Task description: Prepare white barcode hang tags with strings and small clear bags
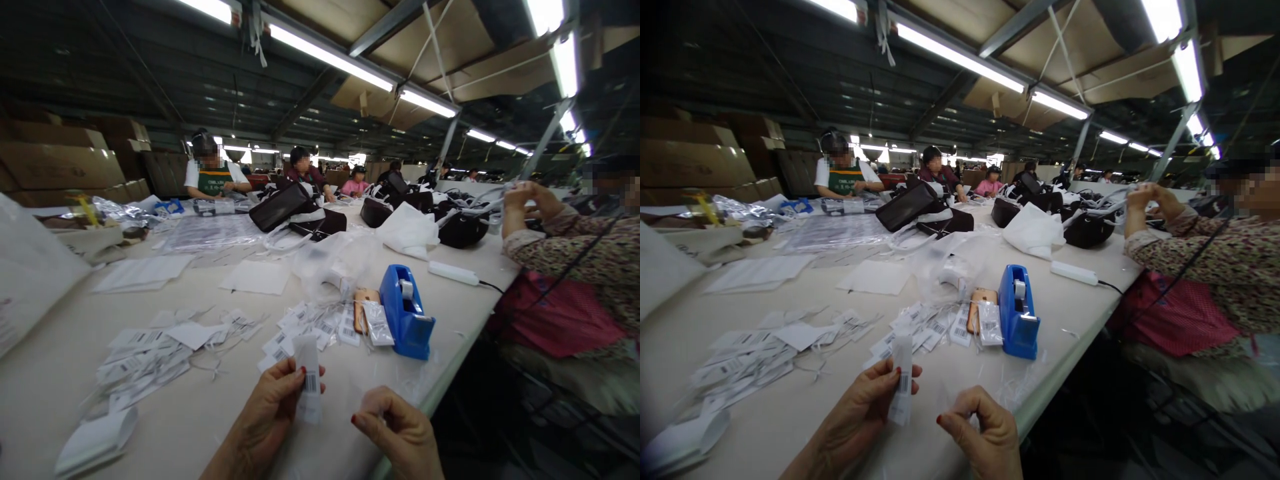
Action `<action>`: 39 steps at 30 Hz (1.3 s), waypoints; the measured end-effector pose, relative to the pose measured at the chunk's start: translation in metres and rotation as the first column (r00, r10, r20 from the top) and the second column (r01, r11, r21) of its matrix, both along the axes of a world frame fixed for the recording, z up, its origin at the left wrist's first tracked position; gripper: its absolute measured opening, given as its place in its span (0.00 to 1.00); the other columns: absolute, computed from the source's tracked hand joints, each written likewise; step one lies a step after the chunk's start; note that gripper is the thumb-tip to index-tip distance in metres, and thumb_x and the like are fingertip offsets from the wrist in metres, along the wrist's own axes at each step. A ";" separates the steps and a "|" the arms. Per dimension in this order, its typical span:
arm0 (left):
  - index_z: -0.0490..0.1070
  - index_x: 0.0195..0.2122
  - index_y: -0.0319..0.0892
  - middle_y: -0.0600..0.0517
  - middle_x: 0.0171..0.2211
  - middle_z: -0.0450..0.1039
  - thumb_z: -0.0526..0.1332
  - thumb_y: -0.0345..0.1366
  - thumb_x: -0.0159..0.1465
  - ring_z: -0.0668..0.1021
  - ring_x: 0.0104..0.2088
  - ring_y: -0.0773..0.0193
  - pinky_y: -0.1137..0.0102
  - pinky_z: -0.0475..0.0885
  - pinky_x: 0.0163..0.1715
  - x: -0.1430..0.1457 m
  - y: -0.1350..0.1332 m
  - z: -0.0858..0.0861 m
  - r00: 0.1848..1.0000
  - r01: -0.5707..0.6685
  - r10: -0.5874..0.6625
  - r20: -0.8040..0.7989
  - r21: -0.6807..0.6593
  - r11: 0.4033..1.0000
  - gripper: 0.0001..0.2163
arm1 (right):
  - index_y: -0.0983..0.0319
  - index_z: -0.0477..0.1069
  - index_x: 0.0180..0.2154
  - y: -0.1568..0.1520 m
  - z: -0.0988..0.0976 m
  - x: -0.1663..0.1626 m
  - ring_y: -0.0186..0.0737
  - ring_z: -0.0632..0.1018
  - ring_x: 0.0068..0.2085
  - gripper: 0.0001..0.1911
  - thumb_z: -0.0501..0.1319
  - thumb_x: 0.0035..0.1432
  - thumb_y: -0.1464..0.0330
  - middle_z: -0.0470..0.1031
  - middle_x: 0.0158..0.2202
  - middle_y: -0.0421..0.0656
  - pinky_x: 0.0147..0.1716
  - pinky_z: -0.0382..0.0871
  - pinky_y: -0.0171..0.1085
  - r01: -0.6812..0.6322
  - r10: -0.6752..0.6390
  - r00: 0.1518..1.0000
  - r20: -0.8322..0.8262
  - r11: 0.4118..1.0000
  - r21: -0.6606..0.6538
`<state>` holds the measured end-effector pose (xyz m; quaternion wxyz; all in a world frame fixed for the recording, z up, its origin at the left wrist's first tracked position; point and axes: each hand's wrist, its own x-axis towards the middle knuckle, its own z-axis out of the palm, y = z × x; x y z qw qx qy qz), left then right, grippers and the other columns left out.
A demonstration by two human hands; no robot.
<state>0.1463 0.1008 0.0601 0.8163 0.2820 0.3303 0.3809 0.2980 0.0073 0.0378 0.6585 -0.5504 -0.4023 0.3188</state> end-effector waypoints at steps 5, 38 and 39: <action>0.74 0.26 0.37 0.52 0.23 0.77 0.70 0.28 0.47 0.75 0.24 0.71 0.79 0.69 0.27 0.000 -0.008 0.007 0.996 0.021 -0.028 0.084 0.077 0.997 0.06 | 0.59 0.72 0.19 -0.013 -0.004 -0.002 0.38 0.70 0.25 0.08 0.66 0.45 0.64 0.70 0.21 0.39 0.28 0.63 0.34 -0.032 0.026 0.994 0.108 0.998 0.052; 0.76 0.24 0.41 0.56 0.24 0.75 0.68 0.31 0.47 0.73 0.30 0.68 0.77 0.67 0.33 0.012 -0.061 0.050 0.984 -0.178 0.169 0.056 0.336 0.925 0.03 | 0.58 0.75 0.25 -0.044 0.000 -0.007 0.38 0.73 0.27 0.06 0.61 0.51 0.67 0.73 0.23 0.40 0.29 0.67 0.33 -0.341 0.347 0.923 0.167 0.938 -0.065; 0.76 0.24 0.41 0.55 0.24 0.75 0.68 0.31 0.48 0.73 0.30 0.67 0.77 0.67 0.33 0.013 -0.062 0.050 0.985 -0.175 0.166 0.057 0.337 0.925 0.03 | 0.58 0.75 0.25 -0.044 -0.001 -0.007 0.38 0.73 0.27 0.06 0.61 0.51 0.66 0.73 0.23 0.40 0.29 0.67 0.33 -0.338 0.344 0.926 0.155 0.939 -0.068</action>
